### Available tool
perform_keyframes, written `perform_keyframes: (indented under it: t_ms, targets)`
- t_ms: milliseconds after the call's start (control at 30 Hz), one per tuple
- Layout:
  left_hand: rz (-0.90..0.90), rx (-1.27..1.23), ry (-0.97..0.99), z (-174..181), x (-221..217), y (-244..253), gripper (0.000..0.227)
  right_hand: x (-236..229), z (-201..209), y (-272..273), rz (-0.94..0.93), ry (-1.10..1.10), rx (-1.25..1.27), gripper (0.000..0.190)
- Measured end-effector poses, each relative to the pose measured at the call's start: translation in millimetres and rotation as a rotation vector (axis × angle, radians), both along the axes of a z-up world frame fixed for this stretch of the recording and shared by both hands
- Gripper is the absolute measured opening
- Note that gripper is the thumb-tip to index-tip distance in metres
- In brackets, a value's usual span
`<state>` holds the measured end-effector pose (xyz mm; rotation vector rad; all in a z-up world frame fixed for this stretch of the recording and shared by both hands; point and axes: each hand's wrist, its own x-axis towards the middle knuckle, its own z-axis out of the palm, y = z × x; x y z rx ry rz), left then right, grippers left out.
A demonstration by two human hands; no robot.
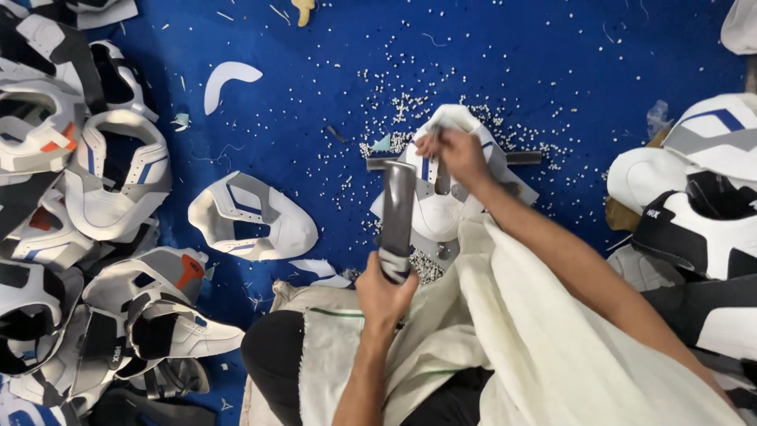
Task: Installing metal rivets into shoe uppers using a manual tool.
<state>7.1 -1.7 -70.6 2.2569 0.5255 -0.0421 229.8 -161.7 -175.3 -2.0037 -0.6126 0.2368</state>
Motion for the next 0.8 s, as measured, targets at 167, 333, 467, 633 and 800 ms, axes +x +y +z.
perform_keyframes:
  t_ms: [167, 333, 467, 633, 800]
  targets:
    - [0.068, -0.117, -0.32, 116.0, 7.5, 2.1, 0.044, 28.0, -3.6, 8.8, -0.261, 0.633, 0.504, 0.015]
    - [0.004, -0.212, -0.61, 72.4, 11.0, 4.1, 0.038, 1.9, -1.1, 7.5, -0.204, 0.28, 0.262, 0.014]
    - [-0.001, -0.04, -0.315, -21.9, 21.9, 12.1, 0.03, -10.1, 34.6, 3.1, -0.039, -0.088, 0.157, 0.023]
    - [0.007, 0.067, 0.288, 9.3, -37.6, 32.8, 0.054, 11.2, -44.1, -16.4, -0.17, 0.167, 0.576, 0.018]
    - [-0.147, 0.3, 0.65, 18.7, -75.4, 53.5, 0.063, 10.7, -7.1, -83.3, -0.571, 0.646, 1.178, 0.022]
